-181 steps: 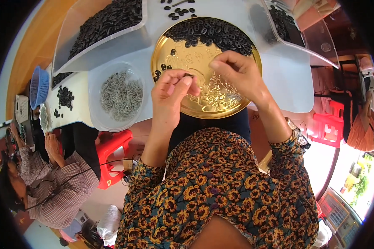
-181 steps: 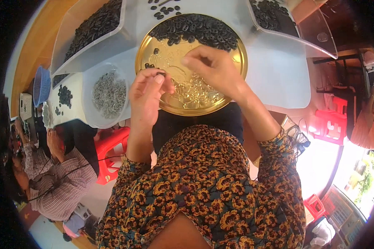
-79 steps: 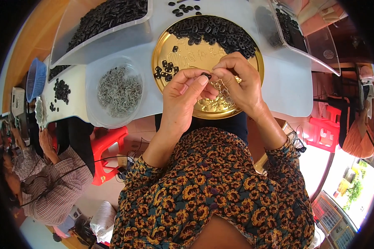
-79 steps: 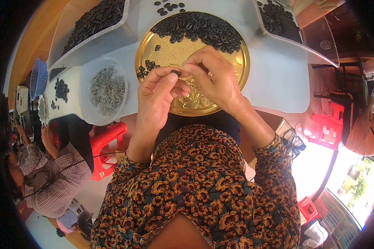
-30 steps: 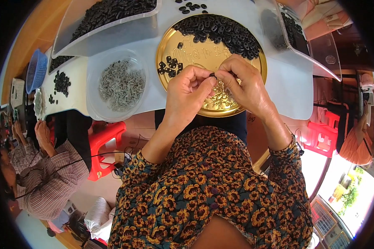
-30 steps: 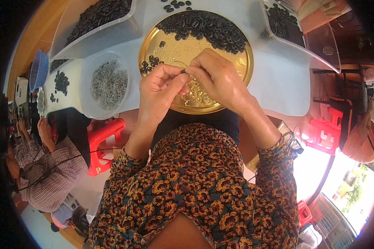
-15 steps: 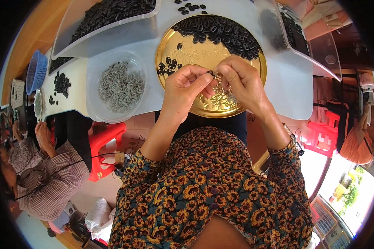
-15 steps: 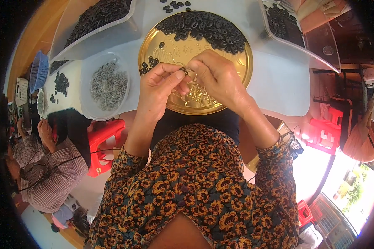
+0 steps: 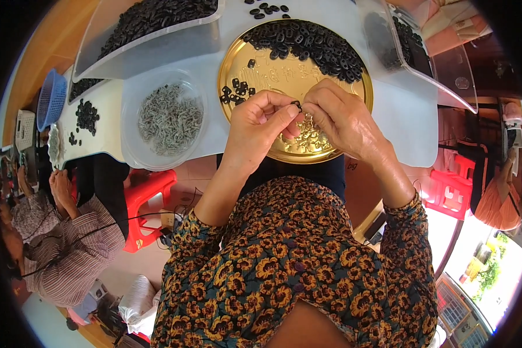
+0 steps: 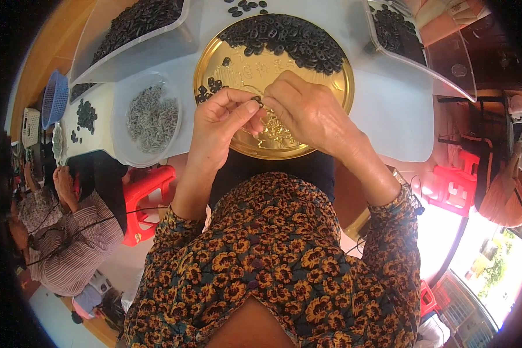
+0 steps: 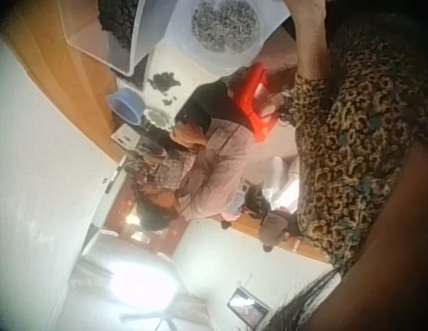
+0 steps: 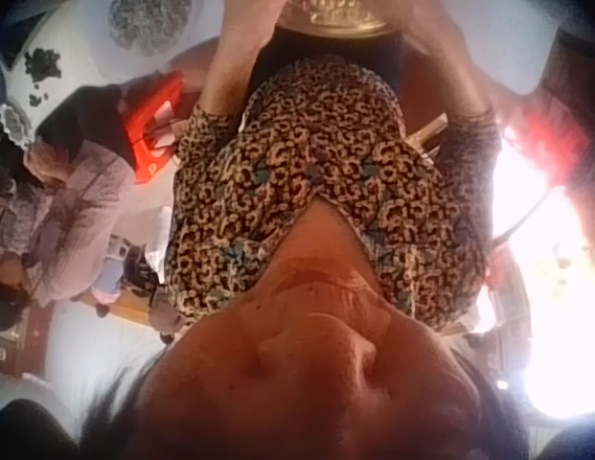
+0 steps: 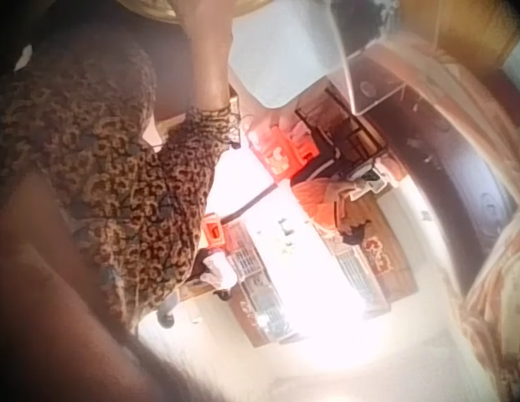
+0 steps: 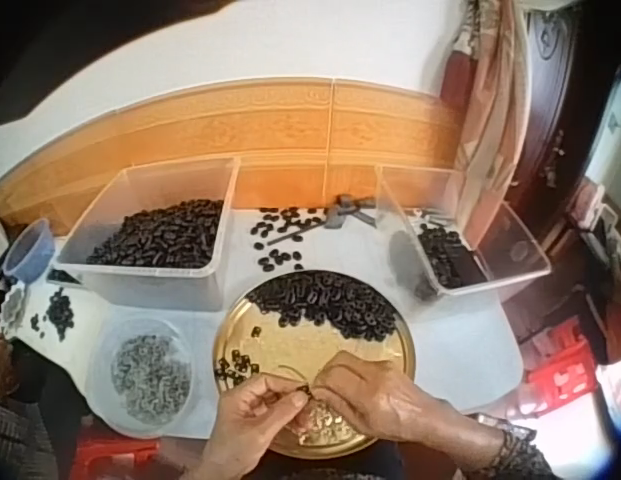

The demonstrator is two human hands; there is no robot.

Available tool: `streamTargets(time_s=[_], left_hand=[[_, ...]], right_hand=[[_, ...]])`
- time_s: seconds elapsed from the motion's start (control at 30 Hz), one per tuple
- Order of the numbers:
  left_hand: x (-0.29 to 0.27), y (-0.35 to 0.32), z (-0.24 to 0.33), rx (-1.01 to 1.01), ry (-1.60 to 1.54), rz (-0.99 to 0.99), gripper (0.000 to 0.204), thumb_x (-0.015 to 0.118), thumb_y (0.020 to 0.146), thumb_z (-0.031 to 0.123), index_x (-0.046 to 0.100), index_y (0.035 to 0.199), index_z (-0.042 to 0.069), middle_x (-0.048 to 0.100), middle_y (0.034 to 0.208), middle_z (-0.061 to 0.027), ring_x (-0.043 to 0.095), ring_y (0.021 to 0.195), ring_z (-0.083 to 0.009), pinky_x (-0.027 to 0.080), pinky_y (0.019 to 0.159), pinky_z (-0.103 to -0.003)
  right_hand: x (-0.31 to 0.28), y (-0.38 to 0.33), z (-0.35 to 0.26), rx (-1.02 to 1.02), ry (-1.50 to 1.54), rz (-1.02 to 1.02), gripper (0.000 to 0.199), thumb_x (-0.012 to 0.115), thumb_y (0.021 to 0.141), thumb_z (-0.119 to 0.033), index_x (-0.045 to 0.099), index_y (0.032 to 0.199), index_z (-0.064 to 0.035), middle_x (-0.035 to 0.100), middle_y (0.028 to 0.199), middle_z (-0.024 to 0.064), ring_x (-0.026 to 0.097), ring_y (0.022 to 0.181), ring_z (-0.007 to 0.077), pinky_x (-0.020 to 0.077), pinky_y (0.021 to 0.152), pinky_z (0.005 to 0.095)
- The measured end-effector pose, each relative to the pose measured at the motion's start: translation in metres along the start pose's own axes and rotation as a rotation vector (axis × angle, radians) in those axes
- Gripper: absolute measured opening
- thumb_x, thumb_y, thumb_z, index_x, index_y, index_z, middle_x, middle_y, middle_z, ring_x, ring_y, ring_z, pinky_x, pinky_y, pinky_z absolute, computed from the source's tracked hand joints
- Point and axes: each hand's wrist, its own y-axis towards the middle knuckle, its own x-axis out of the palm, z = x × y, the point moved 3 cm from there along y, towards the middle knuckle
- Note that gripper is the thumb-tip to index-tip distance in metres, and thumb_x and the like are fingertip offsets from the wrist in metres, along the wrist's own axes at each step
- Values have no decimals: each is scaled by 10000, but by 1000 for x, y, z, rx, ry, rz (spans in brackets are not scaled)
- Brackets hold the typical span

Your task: The person picks up plastic cord lock pieces from a round tray and assembles them together by hand.

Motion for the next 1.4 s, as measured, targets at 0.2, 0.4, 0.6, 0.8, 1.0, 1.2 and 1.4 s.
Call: streamTargets(time_s=[0.2, 0.4, 0.6, 0.8, 1.0, 1.2, 1.4], left_hand=[[2, -1, 1, 42, 65, -19, 95, 608, 912, 68, 593, 955, -15, 665, 828, -76, 624, 681, -102, 509, 600, -225], [-3, 3, -5, 17, 136, -60, 131, 616, 906, 69, 601, 999, -22, 677, 855, -119, 633, 699, -130, 516, 622, -244], [-5, 6, -8, -9, 58, -26, 126, 617, 905, 74, 605, 990, -18, 677, 843, -116, 634, 686, -132, 516, 619, -242], [-9, 7, 0, 11, 86, -7, 108, 605, 910, 65, 588, 956, -31, 663, 804, -100, 624, 671, -116, 515, 590, -235], [-7, 4, 2, -13, 155, -26, 130, 621, 903, 83, 602, 981, -19, 671, 844, -110, 624, 699, -127, 514, 633, -244], [-7, 3, 4, 7, 168, -45, 124, 615, 908, 84, 600, 977, -17, 666, 842, -95, 620, 705, -119, 506, 637, -241], [-3, 2, 6, 15, 190, -42, 84, 607, 906, 51, 584, 949, -18, 647, 813, -63, 611, 685, -92, 500, 601, -216]], right_hand=[[3, -2, 3, 70, 172, -52, 106, 571, 906, -116, 545, 888, -15, 551, 804, 146, 569, 724, 352, 461, 639, 407], [10, -6, 8, 132, 210, -85, 139, 562, 917, -126, 549, 870, 4, 554, 778, 166, 573, 730, 352, 459, 638, 397], [8, -7, 14, 210, 240, -64, 140, 573, 914, -133, 566, 886, 3, 566, 776, 159, 580, 728, 343, 468, 648, 387], [-3, -3, 9, 90, 108, -27, 112, 600, 897, -130, 578, 911, -22, 572, 828, 138, 591, 725, 331, 481, 635, 385], [3, -2, 8, -63, -5, -35, 101, 618, 864, -98, 569, 925, -33, 552, 821, 125, 590, 713, 330, 487, 613, 389], [7, -4, 3, -4, 66, -43, 79, 589, 877, -88, 553, 902, -23, 537, 811, 134, 583, 714, 336, 480, 616, 396], [8, -4, 5, 50, 141, -73, 86, 569, 889, -95, 543, 891, -13, 537, 801, 147, 579, 730, 346, 469, 633, 406]])
